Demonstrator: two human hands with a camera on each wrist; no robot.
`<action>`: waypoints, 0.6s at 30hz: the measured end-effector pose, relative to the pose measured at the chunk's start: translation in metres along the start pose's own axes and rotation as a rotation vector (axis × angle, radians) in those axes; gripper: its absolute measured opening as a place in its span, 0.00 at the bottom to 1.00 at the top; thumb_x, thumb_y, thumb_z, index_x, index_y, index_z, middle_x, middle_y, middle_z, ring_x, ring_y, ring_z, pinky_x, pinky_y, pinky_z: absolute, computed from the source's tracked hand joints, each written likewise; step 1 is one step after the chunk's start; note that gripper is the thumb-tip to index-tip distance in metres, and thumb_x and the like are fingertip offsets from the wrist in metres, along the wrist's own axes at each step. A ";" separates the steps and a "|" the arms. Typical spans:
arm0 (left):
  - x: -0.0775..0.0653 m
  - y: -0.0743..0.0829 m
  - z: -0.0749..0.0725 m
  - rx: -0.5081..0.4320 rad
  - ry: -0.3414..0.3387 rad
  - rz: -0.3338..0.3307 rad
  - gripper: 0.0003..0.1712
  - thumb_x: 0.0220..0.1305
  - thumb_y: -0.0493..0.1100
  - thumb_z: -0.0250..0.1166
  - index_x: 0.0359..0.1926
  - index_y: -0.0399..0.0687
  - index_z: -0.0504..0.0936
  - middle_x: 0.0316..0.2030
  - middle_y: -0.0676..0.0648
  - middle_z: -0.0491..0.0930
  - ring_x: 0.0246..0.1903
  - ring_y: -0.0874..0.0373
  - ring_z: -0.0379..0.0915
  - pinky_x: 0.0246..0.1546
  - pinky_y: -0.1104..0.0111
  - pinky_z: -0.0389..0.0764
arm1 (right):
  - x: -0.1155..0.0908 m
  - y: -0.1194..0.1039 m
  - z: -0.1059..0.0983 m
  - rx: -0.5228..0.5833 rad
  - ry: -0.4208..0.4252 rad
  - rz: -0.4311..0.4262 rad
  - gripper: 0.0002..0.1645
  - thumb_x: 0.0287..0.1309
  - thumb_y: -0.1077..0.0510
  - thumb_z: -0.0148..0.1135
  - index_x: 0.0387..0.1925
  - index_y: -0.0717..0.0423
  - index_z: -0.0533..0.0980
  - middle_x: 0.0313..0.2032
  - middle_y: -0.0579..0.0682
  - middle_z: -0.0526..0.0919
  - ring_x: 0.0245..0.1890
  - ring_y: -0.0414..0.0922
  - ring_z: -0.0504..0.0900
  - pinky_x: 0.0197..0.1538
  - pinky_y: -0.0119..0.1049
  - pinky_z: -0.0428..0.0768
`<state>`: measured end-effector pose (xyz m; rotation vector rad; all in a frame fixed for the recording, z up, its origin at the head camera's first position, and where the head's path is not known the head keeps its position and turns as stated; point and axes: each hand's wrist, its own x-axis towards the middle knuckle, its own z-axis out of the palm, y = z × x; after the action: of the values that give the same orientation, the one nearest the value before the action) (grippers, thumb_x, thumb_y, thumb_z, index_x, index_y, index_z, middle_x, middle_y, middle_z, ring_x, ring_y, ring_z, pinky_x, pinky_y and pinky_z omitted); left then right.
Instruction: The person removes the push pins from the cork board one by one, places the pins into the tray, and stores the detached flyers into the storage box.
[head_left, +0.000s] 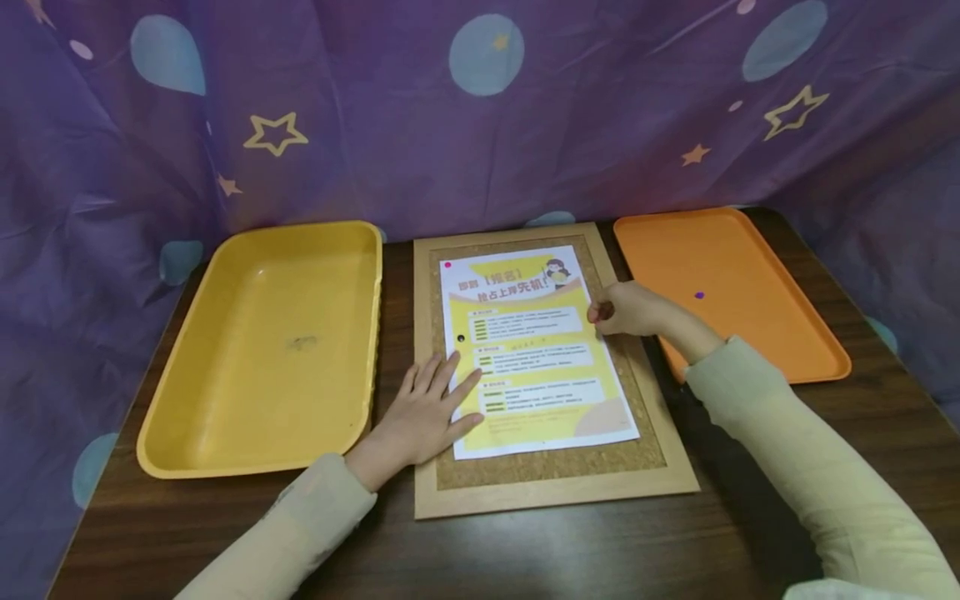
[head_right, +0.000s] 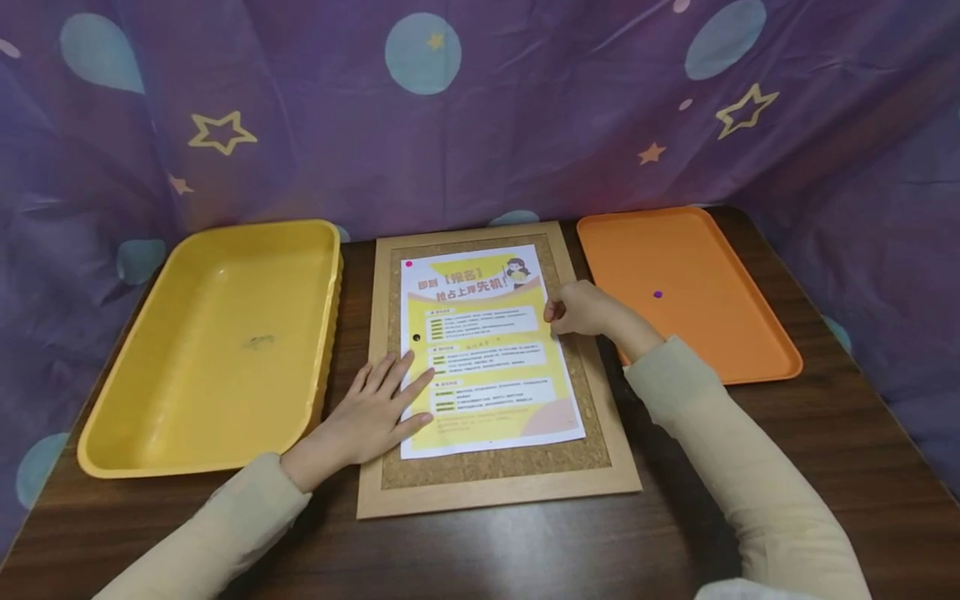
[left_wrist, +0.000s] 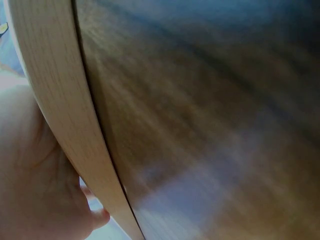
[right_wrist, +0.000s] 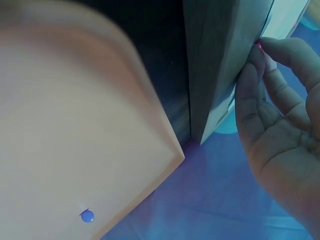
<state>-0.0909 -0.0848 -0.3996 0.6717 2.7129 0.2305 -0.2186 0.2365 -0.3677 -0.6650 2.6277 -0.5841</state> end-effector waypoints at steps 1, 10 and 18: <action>0.000 0.000 0.000 -0.001 0.001 0.001 0.37 0.71 0.67 0.38 0.76 0.61 0.46 0.77 0.44 0.36 0.76 0.43 0.30 0.72 0.44 0.42 | 0.000 0.000 -0.001 -0.001 -0.008 0.000 0.02 0.55 0.66 0.61 0.31 0.61 0.79 0.31 0.54 0.84 0.33 0.43 0.80 0.39 0.38 0.77; 0.001 0.001 -0.001 -0.001 -0.007 0.001 0.37 0.71 0.67 0.38 0.76 0.62 0.46 0.77 0.44 0.35 0.76 0.44 0.30 0.73 0.44 0.41 | 0.001 0.003 -0.006 0.014 -0.064 -0.029 0.01 0.55 0.65 0.61 0.31 0.61 0.78 0.31 0.53 0.83 0.32 0.42 0.78 0.38 0.36 0.76; 0.000 0.001 -0.001 0.003 -0.011 -0.002 0.37 0.72 0.66 0.38 0.76 0.62 0.46 0.77 0.44 0.35 0.76 0.44 0.30 0.73 0.44 0.41 | 0.003 0.006 -0.006 0.006 -0.056 -0.034 0.01 0.53 0.65 0.61 0.30 0.60 0.78 0.30 0.51 0.82 0.31 0.41 0.76 0.39 0.35 0.76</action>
<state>-0.0910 -0.0841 -0.3986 0.6687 2.7039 0.2222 -0.2253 0.2412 -0.3663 -0.7152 2.5667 -0.5749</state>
